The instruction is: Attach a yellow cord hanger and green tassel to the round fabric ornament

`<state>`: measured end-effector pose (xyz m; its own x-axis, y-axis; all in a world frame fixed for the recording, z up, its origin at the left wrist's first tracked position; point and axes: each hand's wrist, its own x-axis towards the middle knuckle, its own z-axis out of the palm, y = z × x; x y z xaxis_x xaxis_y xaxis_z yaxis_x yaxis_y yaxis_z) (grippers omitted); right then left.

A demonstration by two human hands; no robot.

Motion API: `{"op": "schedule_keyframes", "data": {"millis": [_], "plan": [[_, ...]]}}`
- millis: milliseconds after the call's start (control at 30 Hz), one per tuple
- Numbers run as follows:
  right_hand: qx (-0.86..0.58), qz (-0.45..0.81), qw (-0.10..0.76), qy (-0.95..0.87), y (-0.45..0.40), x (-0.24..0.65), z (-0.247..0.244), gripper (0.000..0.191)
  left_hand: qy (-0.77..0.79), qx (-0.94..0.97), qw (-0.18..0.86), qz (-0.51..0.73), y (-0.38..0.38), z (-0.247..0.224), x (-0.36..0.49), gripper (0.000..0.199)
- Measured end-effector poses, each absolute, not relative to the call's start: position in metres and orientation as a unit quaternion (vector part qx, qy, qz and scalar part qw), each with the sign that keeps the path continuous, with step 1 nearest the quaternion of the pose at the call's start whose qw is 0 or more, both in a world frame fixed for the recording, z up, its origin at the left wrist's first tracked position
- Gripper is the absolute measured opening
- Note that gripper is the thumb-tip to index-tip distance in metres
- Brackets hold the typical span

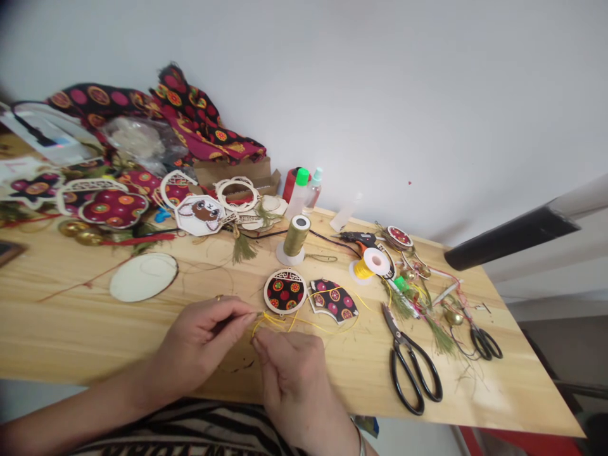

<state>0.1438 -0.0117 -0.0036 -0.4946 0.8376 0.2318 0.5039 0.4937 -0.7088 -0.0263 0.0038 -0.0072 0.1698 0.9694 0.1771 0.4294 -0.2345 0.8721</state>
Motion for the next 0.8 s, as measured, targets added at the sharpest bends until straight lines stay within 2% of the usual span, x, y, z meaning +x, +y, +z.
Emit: {"op": "schedule_keyframes", "data": {"millis": [233,333,433,633,800], "plan": [[-0.399,0.062,0.253,-0.879,-0.005,0.151,0.008,0.019,0.493,0.704,0.385,0.337,0.011,-0.007,-0.029,0.02],[-0.396,0.045,0.247,-0.884,0.002,0.156,0.017,0.02,0.458,0.723,0.41,0.314,0.01,-0.003,-0.03,0.022],[-0.395,0.126,0.255,-0.873,0.011,0.16,0.021,0.019,0.431,0.716,0.455,0.308,0.008,0.0,-0.032,0.023],[-0.423,0.37,0.302,-0.77,0.019,0.159,0.01,0.018,0.438,0.61,0.581,0.314,0.007,-0.002,-0.035,0.022],[-0.465,0.492,0.357,-0.644,0.013,0.149,-0.005,0.017,0.436,0.544,0.634,0.336,0.009,-0.004,-0.033,0.022]]}}
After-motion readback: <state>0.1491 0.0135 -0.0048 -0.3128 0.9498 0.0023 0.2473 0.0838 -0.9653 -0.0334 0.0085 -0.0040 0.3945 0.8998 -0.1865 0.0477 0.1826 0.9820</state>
